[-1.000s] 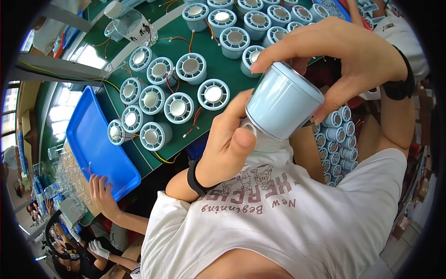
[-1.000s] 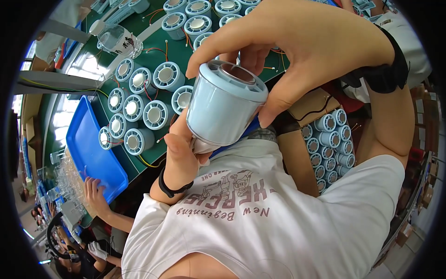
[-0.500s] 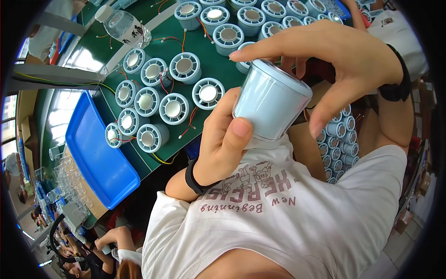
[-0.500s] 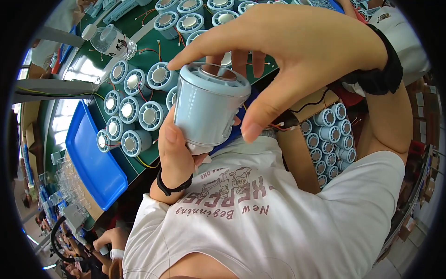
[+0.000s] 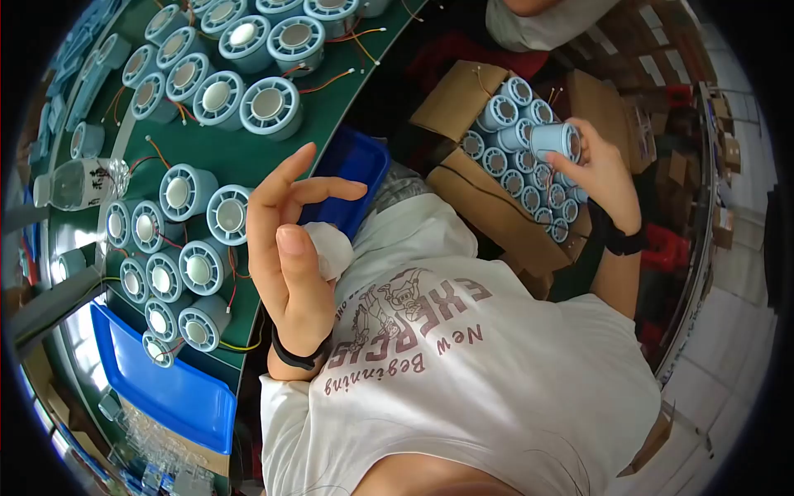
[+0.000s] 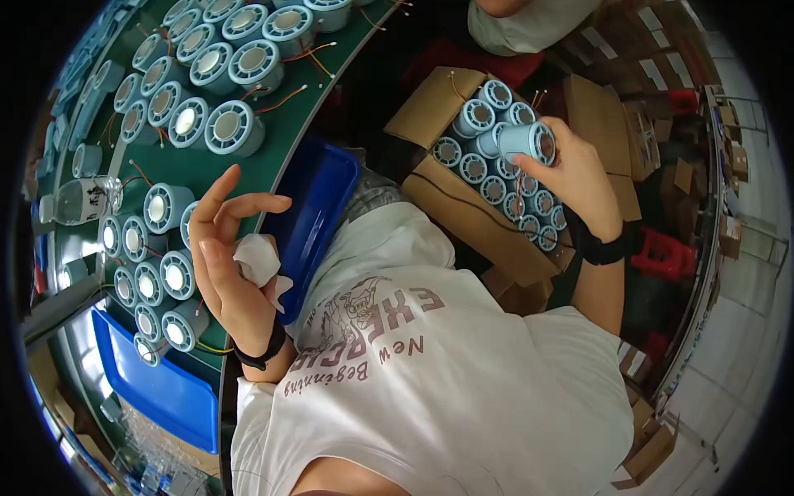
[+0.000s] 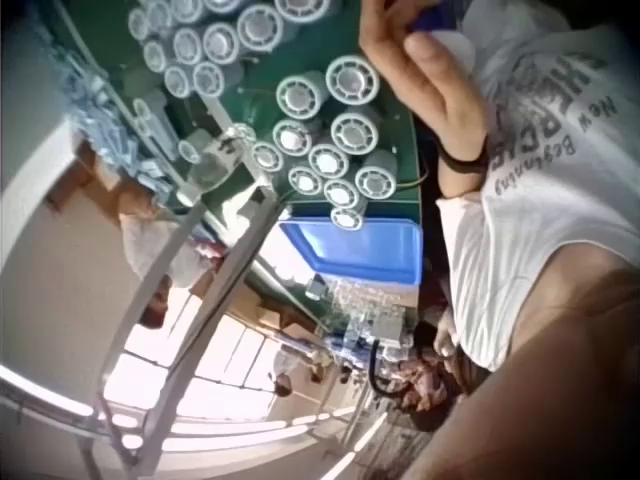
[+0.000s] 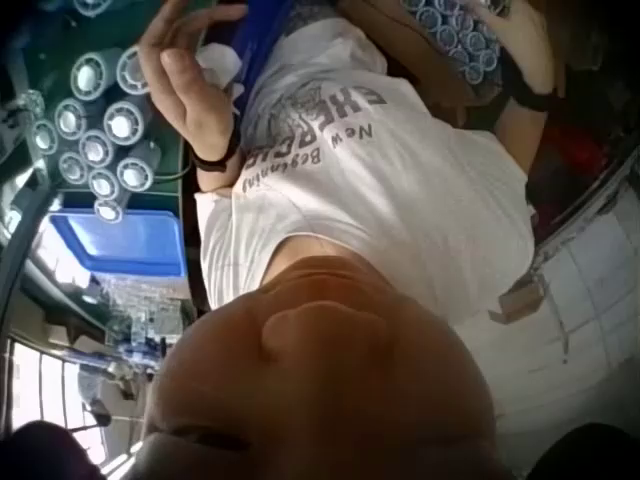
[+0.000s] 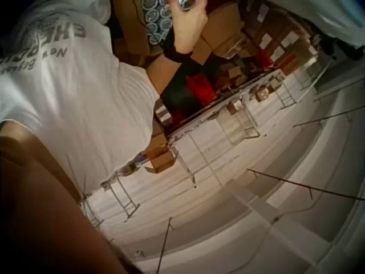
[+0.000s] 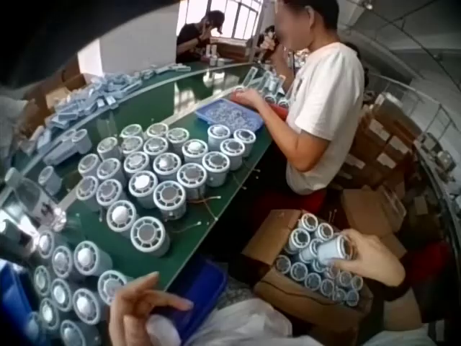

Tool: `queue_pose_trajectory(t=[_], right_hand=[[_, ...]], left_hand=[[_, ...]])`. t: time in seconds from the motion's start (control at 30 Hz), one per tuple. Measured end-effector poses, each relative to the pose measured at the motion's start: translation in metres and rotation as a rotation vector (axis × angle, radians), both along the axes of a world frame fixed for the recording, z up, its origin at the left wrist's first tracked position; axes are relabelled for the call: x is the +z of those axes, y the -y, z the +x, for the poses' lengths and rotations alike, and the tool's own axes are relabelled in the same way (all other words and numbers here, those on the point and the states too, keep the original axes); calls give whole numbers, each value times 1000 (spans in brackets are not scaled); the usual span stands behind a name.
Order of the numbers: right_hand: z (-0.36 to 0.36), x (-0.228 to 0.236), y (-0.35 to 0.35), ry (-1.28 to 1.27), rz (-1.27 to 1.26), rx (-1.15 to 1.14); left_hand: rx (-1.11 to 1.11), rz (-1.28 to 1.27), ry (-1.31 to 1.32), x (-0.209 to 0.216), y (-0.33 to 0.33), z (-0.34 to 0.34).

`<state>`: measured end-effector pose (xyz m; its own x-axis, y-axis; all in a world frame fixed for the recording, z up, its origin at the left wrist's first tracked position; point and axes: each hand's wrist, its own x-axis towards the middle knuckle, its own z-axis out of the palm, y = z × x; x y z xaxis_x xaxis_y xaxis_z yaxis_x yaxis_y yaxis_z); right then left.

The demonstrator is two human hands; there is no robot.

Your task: Cleaning and wiping cylindrical electronic components with a cloth at a factory workstation.

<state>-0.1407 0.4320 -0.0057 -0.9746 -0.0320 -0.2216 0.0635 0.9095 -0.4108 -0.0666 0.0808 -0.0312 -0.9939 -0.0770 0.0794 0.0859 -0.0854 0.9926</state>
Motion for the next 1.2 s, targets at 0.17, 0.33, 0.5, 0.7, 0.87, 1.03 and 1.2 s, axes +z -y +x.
queue_pose_trajectory(t=[0.17, 0.33, 0.5, 0.7, 0.87, 1.03, 1.2], right_hand=[[18, -101, -73, -40, 255, -120], [18, -152, -72, -146, 153, -186], [27, -149, -57, -192, 173, -312], [7, -81, -23, -242, 213, -53], [-42, -14, 43, -394, 97, 277], [-75, 79, 194, -509, -505, 457], [-143, 148, 358, -410, -245, 1031]], left_hand=[[-53, -11, -77, -2, -18, -11], [-83, -27, -92, -1, -25, -9], [-91, -20, -119, -5, -26, -10], [-131, 20, -40, 0, -13, -7], [-51, -35, -198, -7, -8, -4], [-42, 33, -185, 4, 12, 10], [13, 44, -195, 13, 26, 25]])
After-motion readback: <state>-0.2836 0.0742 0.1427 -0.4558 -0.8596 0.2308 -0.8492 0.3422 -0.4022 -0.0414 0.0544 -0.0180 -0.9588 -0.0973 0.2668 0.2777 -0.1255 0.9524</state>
